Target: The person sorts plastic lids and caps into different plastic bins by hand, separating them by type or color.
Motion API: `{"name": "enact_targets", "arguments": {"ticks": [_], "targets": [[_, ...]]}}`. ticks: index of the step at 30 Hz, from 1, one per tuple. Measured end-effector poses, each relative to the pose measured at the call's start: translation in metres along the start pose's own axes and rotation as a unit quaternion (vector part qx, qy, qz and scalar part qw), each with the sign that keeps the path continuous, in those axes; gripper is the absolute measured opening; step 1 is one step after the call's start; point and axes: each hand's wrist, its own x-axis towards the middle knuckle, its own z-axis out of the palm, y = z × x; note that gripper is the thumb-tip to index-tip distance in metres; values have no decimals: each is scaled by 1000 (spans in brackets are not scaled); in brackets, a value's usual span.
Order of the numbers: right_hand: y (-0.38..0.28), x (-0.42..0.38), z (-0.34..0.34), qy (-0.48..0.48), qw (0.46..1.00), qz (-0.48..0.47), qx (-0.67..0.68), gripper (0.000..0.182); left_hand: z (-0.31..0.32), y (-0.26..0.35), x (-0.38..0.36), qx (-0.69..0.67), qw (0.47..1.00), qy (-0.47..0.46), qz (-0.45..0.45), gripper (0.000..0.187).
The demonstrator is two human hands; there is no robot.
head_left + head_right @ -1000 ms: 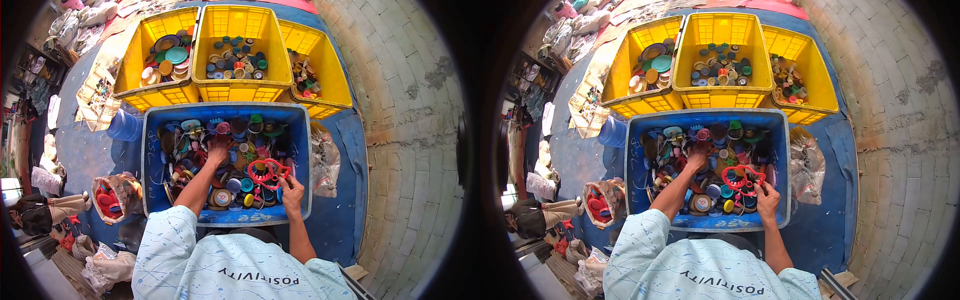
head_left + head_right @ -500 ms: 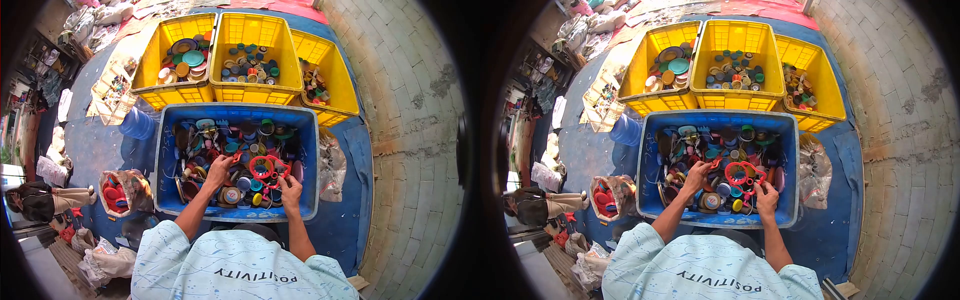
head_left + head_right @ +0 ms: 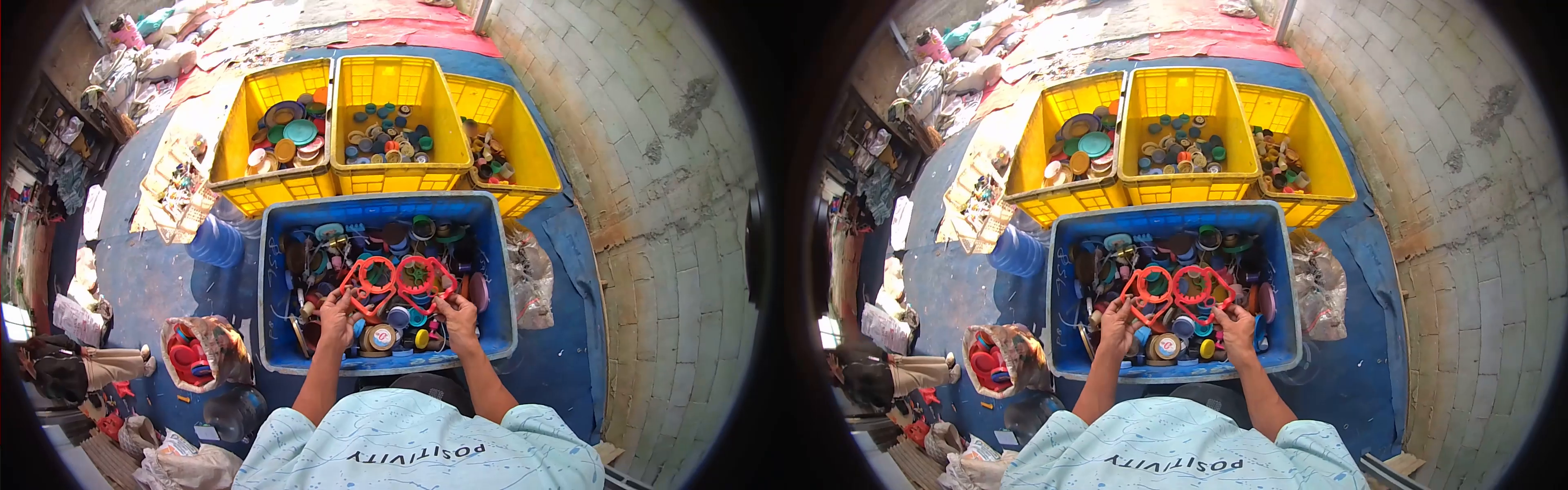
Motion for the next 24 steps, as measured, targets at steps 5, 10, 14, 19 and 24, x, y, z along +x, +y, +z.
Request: {"name": "enact_targets", "arguments": {"ticks": [5, 10, 14, 19, 24], "targets": [[-7, -11, -24, 8, 990, 31, 134, 15, 40, -18, -8, -22, 996, -21, -82, 21], [-28, -11, -53, 38, 980, 10, 195, 16, 88, -39, -3, -12, 993, -63, -100, 22], [-58, 6, -94, 80, 962, -37, 257, 15, 154, -65, 11, -11, 990, -83, -111, 23], [-86, 60, -177, 113, 950, -63, 286, 14, 233, -123, 60, -23, 990, -95, -105, 21], [-101, 173, -262, 119, 946, -57, 296, 13, 329, -190, 133, -2, 996, -70, -55, 20]]}}
